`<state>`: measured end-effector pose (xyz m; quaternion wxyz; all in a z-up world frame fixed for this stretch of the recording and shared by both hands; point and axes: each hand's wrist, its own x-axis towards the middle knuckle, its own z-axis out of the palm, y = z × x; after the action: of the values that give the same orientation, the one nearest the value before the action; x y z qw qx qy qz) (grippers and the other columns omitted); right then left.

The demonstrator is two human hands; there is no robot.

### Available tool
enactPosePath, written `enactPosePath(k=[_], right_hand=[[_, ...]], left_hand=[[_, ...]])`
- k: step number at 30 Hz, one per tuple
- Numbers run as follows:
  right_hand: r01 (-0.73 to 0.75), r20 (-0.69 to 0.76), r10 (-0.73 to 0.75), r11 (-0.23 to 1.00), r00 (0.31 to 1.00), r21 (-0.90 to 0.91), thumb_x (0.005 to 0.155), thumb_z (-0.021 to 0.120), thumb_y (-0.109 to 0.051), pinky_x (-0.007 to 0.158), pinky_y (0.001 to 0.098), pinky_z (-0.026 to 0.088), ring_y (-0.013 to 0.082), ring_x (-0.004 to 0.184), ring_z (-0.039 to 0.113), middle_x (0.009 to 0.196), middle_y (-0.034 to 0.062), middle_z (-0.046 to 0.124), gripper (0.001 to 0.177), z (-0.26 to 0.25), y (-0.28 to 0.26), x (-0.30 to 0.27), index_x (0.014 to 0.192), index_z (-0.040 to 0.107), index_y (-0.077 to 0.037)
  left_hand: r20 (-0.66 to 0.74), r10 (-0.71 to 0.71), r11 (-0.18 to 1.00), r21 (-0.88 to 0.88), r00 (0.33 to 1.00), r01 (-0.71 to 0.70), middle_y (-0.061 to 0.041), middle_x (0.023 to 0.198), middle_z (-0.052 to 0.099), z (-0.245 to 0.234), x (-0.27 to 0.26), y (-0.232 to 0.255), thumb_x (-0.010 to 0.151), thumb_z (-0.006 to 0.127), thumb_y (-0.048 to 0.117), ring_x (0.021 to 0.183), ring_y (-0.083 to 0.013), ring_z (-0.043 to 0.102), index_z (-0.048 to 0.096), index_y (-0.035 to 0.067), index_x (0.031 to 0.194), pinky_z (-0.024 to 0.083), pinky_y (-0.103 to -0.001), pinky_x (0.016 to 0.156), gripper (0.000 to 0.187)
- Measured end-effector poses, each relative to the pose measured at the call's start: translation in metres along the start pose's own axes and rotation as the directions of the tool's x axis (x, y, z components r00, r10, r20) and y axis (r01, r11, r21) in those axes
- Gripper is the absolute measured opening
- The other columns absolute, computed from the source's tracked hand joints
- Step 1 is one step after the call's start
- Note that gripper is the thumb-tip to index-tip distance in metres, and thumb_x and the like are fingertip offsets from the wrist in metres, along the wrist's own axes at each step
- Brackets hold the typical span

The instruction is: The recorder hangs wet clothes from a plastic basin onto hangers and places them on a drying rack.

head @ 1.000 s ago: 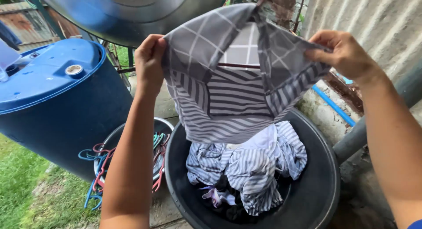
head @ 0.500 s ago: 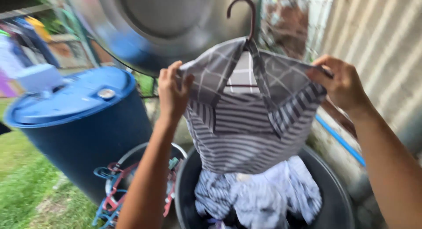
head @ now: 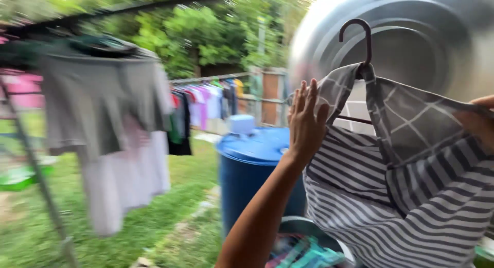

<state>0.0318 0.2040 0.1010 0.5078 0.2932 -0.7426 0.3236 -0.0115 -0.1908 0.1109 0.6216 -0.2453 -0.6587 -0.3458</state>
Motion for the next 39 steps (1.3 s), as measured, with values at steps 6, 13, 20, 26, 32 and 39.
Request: enactPosePath(k=[6, 13, 20, 26, 32, 39], right_hand=[[0.189, -0.053, -0.207, 0.954, 0.977, -0.234, 0.109, 0.069, -0.023, 0.068, 0.0280, 0.057, 0.0164, 0.074, 0.071, 0.090, 0.0141, 0.072, 0.021, 0.165, -0.221, 0.084, 0.115, 0.067, -0.003], [0.176, 0.039, -0.175, 0.901, 0.984, -0.395, 0.104, 0.057, -0.024, 0.045, 0.0445, 0.052, 0.0293, 0.049, 0.066, 0.070, 0.0205, 0.071, 0.034, 0.319, -0.348, 0.168, 0.136, 0.065, -0.017], [0.085, 0.056, -0.067, 0.884, 0.996, -0.460, 0.099, 0.056, -0.019, 0.051, 0.0420, 0.057, 0.0287, 0.056, 0.069, 0.067, 0.0187, 0.071, 0.023, 0.446, -0.360, 0.214, 0.116, 0.065, -0.009], [0.117, 0.098, -0.083, 0.902, 0.992, -0.415, 0.094, 0.063, -0.012, 0.059, 0.0384, 0.060, 0.0256, 0.067, 0.072, 0.079, 0.0155, 0.072, 0.011, 0.553, -0.384, 0.239, 0.090, 0.069, -0.004], [0.001, 0.474, -0.026, 0.999, 0.880, 0.052, 0.092, 0.068, -0.026, 0.060, 0.0318, 0.062, 0.0229, 0.069, 0.074, 0.086, 0.0145, 0.075, 0.033, 0.590, -0.438, 0.225, 0.110, 0.061, 0.001], [0.048, 0.537, -0.082, 0.996, 0.839, 0.078, 0.095, 0.069, -0.041, 0.066, 0.0355, 0.060, 0.0210, 0.072, 0.075, 0.089, 0.0147, 0.077, 0.042, 0.571, -0.442, 0.213, 0.099, 0.070, 0.000]], left_hand=[[-0.004, -0.053, 0.997, -0.062, 0.999, 0.053, -0.027, 0.160, 0.041, -0.093, 0.049, -0.141, 0.102, 0.053, 0.026, 0.152, -0.0444, 0.036, 0.038, 0.000, 0.155, 0.031, -0.048, 0.126, 0.060], [0.048, -0.218, 0.976, -0.008, 0.975, 0.219, -0.028, 0.159, 0.042, -0.176, 0.136, -0.284, 0.109, 0.048, 0.027, 0.147, -0.0402, 0.043, 0.042, -0.006, 0.149, 0.035, -0.041, 0.121, 0.052], [0.141, -0.331, 0.938, -0.058, 0.933, 0.341, -0.021, 0.150, 0.050, -0.262, 0.181, -0.269, 0.102, 0.047, 0.038, 0.135, -0.0333, 0.053, 0.050, -0.001, 0.145, 0.039, -0.038, 0.111, 0.058], [0.234, -0.484, 0.865, -0.019, 0.843, 0.502, -0.017, 0.117, 0.075, -0.295, 0.206, -0.261, 0.096, 0.049, 0.056, 0.108, -0.0293, 0.068, 0.075, 0.005, 0.116, 0.049, -0.042, 0.095, 0.061], [0.324, -0.784, 0.613, 0.268, 0.530, 0.743, -0.026, 0.107, 0.077, -0.340, 0.219, -0.289, 0.099, 0.047, 0.071, 0.072, -0.0232, 0.058, 0.077, 0.002, 0.105, 0.050, -0.043, 0.066, 0.075], [0.327, -0.632, 0.753, 0.472, 0.702, 0.458, -0.009, 0.093, 0.082, -0.350, 0.211, -0.316, 0.081, 0.072, 0.053, 0.082, -0.0188, 0.079, 0.083, 0.012, 0.097, 0.065, -0.038, 0.080, 0.045]])
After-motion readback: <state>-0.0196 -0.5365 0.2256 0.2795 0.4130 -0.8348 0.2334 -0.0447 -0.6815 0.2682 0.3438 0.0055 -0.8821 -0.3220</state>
